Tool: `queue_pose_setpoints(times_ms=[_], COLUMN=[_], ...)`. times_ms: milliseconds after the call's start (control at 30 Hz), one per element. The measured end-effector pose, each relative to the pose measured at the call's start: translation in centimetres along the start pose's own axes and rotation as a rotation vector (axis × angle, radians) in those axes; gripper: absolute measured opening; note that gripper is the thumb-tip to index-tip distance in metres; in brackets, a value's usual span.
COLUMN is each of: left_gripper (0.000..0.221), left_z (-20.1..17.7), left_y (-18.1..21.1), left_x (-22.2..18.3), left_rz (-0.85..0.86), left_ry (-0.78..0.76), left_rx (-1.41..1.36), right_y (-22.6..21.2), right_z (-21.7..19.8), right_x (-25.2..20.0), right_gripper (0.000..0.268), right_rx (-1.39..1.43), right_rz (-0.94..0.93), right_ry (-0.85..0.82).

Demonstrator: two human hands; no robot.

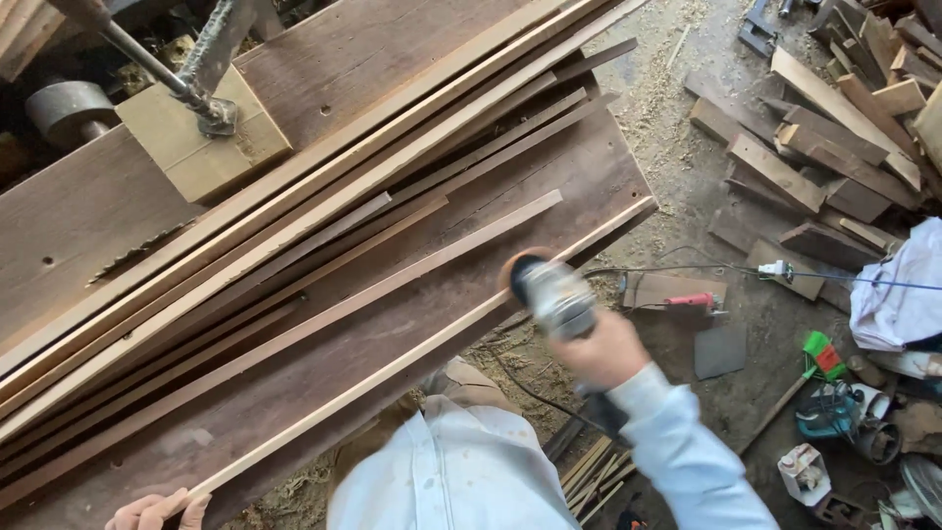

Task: Sanding long thin wood strips using a handheld power sander on a workbench.

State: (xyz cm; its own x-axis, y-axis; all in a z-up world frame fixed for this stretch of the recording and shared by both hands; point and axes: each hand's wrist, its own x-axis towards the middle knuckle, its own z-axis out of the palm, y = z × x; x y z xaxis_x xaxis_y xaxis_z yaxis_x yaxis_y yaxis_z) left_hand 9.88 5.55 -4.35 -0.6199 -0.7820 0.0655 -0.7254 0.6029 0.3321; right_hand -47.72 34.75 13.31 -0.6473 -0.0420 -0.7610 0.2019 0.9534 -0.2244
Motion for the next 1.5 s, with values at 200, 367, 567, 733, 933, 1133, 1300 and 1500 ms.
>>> queue_pose_setpoints(times_ms=[200, 367, 567, 733, 933, 1133, 1300, 1500], left_gripper=[0.031, 0.035, 0.034, 0.040, 0.033, 0.037, 0.042, 0.043], left_z=[0.8, 1.9, 3.0, 3.0, 0.7, 2.5, 3.4, 3.6], left_y=[-1.0, -1.5, -2.3, -2.1, -1.1, -1.4, -1.8, -2.3], left_x=[0.4, -0.4, -1.1, 0.0, 2.6, 1.8, 2.2, 1.8], left_rz=[0.104, 0.003, -0.003, 0.087, 0.104, 0.012, -0.021, -0.023], left_ry=[0.116, 0.138, 0.161, 0.260, 0.187, 0.281, 0.303, 0.288], left_rx=[-0.058, -0.139, -0.103, -0.075, 0.067, 0.016, 0.033, 0.016], right_y=[9.8, 9.6, -0.8, -2.1, -4.3, -5.8, -5.6, -6.1], right_z=[-8.3, -7.5, 3.1, 14.7, 22.7, 25.6, 22.6, 12.7], right_x=[12.1, 11.1, -2.7, -8.2, -14.0, -15.9, -14.3, -11.5], right_gripper=[0.036, 0.034, 0.029, 0.061, 0.059, 0.054, 0.056, 0.039], right_rx=[0.204, 0.256, 0.083, -0.221, -0.273, -0.384, -0.340, -0.062], right_rz=[0.077, -0.014, 0.036, -0.220, -0.494, -0.532, -0.375, -0.049], right_ry=[0.354, 0.328, 0.082, -0.126, -0.272, -0.291, -0.215, -0.161])
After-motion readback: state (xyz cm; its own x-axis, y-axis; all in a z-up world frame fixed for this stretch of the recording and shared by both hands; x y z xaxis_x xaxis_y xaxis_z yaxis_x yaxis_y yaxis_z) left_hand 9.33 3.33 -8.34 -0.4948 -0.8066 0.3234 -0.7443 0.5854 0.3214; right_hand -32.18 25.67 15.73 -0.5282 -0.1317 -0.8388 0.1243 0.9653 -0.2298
